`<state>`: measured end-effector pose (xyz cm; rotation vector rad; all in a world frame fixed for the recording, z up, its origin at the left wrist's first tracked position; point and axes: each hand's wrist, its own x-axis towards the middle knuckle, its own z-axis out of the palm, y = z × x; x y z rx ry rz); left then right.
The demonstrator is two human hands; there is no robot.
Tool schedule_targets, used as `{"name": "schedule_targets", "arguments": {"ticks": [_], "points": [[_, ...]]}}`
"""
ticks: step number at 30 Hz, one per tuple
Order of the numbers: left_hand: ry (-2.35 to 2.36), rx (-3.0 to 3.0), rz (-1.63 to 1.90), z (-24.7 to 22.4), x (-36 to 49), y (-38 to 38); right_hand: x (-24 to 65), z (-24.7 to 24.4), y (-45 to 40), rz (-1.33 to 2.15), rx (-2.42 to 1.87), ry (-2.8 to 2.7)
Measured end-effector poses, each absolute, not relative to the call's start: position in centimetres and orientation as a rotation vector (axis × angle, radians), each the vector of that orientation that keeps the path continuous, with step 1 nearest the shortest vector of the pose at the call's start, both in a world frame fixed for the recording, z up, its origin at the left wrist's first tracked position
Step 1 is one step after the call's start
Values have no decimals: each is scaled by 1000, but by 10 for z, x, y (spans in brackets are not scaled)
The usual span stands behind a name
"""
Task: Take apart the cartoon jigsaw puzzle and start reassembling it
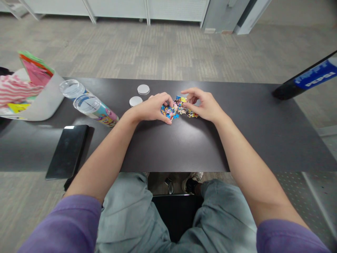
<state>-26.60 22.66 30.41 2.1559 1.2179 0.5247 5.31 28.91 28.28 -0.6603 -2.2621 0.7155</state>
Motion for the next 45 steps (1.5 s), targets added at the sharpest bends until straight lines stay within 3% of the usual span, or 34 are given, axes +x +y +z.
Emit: {"name": "schedule_targets", "arguments": {"ticks": [7,17,33,45], "points": [[1094,2009,561,308,-262,223,53,281,290,707,-666,-2224],[1289,2204,360,314,-258,222,56,270,294,413,-802,-2466],[1263,2163,682,305,-258,226,43,270,286,541,-868,-2508],[1448,2266,409,308,-261,223,49,263,291,445,-852,-2512]]}}
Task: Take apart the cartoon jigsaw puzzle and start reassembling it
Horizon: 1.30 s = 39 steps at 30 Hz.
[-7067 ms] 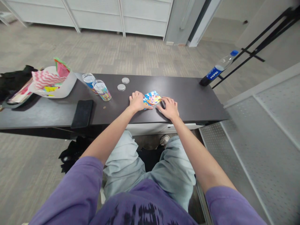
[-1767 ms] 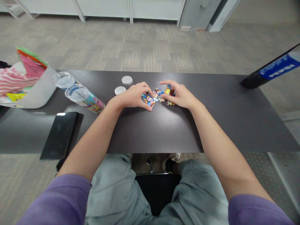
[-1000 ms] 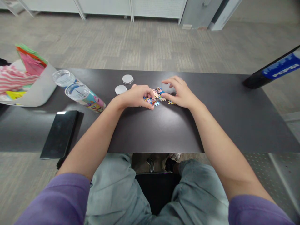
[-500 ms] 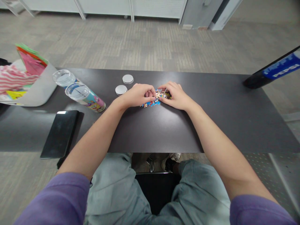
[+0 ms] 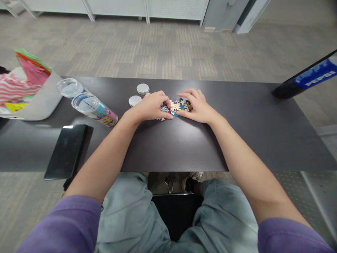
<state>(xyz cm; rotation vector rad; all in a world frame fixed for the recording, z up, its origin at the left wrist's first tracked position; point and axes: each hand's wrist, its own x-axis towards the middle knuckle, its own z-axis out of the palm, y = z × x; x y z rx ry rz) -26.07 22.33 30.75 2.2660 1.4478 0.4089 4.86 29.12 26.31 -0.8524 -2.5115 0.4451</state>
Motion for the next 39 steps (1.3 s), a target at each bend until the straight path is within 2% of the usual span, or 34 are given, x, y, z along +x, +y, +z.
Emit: {"name": "schedule_targets", "arguments": {"ticks": [25,32,39], "points": [[1496,2193,477,309,-251,218,51,269,288,558,-814,-2570],[1271,2178,624,310,-250,217,51,266,290,557,-827,-2568],[1308,2170,757,315,-259,222,55,271,294,569,-734,-2533]]}}
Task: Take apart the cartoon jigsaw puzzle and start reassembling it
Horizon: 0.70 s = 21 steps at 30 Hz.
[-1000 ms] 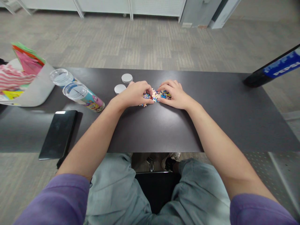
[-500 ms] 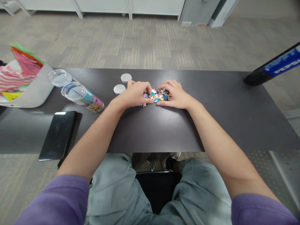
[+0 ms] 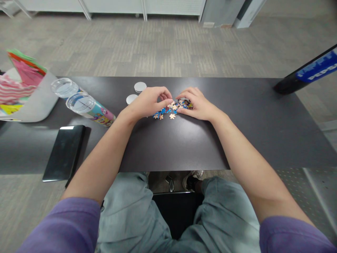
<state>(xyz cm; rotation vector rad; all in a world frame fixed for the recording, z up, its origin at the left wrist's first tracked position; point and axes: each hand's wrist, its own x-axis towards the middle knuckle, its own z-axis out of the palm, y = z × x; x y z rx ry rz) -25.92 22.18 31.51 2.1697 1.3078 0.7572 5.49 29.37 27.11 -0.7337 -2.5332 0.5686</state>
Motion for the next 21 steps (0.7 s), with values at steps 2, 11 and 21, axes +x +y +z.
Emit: {"name": "schedule_targets", "arguments": {"ticks": [2,11,21], "points": [[1388,2229,706,312,-265,224,64,275,296,569,-722,-2517],[1358,2307,388,281,-244,214,78,265,293,602,-840,-2679],[1010,1639,1155,256,-214,244,93,277,296,554,-1042,-2620]]}}
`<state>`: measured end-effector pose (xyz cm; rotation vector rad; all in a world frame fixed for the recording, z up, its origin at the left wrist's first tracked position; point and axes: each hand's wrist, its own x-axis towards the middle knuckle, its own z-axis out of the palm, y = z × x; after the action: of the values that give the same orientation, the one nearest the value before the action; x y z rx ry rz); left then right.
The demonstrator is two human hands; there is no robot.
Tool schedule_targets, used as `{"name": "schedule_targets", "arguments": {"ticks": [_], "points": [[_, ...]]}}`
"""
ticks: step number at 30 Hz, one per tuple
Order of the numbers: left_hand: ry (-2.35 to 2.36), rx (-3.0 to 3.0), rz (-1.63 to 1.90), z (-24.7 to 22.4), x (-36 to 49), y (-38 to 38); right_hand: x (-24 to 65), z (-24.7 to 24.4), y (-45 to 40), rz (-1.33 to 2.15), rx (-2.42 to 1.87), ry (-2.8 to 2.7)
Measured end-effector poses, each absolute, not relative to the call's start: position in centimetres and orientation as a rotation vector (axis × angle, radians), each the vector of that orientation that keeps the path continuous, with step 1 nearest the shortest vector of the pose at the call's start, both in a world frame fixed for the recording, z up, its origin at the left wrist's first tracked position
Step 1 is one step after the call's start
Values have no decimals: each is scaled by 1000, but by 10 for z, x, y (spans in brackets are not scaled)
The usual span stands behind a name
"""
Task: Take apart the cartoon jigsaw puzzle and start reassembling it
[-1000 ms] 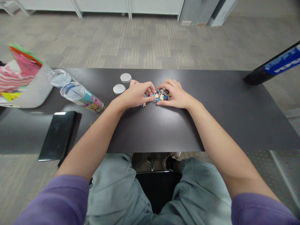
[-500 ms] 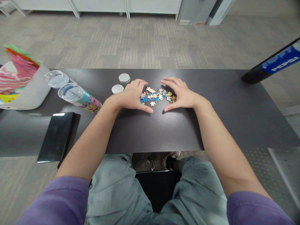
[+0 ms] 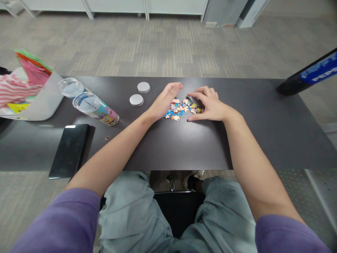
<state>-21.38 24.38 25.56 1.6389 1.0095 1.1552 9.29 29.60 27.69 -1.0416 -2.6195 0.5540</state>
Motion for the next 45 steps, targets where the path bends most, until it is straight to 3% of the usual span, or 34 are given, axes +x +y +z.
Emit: {"name": "schedule_targets", "arguments": {"ticks": [8,12,18,23,27,36,45], "points": [[866,1376,1384,260,-204,245,43,265,275,583,-771,-2695],[1077,1380,1406,261,-214,249,26,264,264,573,-682,-2670],[1334,1686,1183,265,-220,240,25,264,270,575,-668,-2580],[1573,2277,699,287,-236,216,38,266,280,589,-696,-2505],[1657,2271,560,293,-233,210,53,273,281,510,-860,-2506],[1690,2058,654,297,-215,209,51,274,280,555,-929,-2558],[1329,2070,1010,295,-224,216,50,274,285,623,-882,-2472]]}}
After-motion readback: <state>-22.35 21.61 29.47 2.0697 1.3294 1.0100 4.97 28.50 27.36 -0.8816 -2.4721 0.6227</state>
